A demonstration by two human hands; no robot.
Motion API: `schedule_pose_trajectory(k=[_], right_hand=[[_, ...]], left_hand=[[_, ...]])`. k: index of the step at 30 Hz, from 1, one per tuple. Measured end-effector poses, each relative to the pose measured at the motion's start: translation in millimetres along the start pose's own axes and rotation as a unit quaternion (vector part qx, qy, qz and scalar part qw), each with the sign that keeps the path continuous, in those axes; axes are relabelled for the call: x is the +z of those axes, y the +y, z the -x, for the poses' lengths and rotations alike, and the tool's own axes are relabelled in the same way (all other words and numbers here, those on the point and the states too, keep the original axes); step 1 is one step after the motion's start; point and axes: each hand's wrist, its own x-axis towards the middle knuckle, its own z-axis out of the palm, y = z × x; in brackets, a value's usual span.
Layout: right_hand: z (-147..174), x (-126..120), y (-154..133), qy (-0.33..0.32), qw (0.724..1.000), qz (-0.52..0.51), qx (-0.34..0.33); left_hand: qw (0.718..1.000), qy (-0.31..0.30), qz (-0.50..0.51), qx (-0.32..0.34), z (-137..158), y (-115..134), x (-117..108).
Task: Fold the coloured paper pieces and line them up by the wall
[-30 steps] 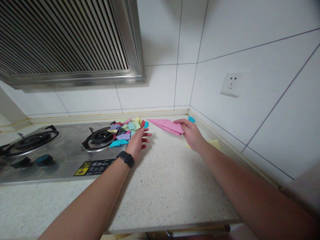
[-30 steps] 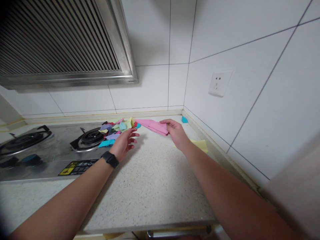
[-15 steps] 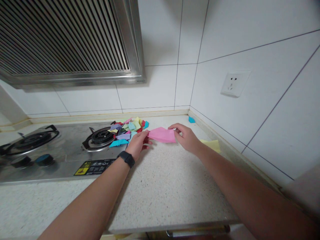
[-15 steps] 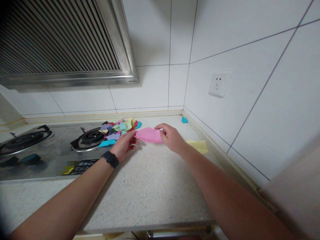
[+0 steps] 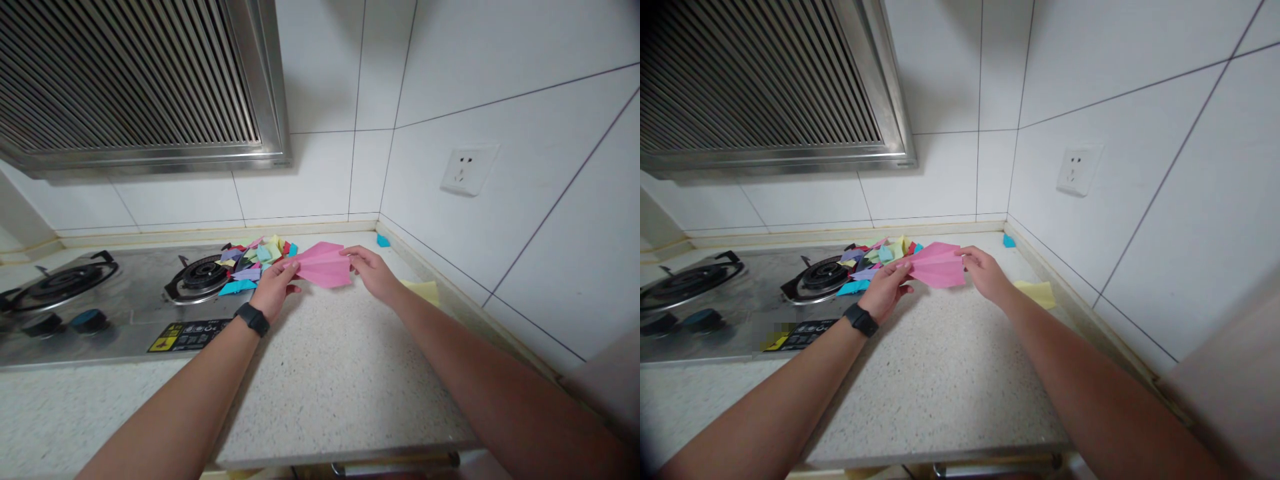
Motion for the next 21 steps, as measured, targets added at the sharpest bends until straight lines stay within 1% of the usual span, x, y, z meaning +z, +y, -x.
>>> schedule_pose_trajectory(k=[6,11,13,16,19,21], right_hand=[[3.2,-0.2,-3.7,-0.026,0.999,-0.012,-0.024],[4.6,2.0,-3.3,-0.011,0.996,0.052,-0.065],[4.1,0.7,-4.4,-0.003,0.995,0.067,-0.079],[4.1,-5.1,-11.0,0.013,0.99,0.099,-0.103],[4.7,-12.4,-21.9,0.017,0.977,0.147,-0.156],[3.1,-15.9,-27.3,0.02,0.972,0.152,-0.177]], left_hand=[[1.0,-0.012,0.004,0.002,1.6,2.5,2.6],[0.999,-0.046,-0.005,-0.003,1.7,2.8,2.6],[0.999,-0.05,-0.012,-0.009,1.4,1.5,2.5],[0.999,-0.022,-0.015,-0.028,0.9,-1.8,2.5],[0.998,0.016,-0.014,-0.058,0.0,-6.0,2.1],[0.996,0.035,-0.024,-0.074,-1.1,-9.2,0.8]])
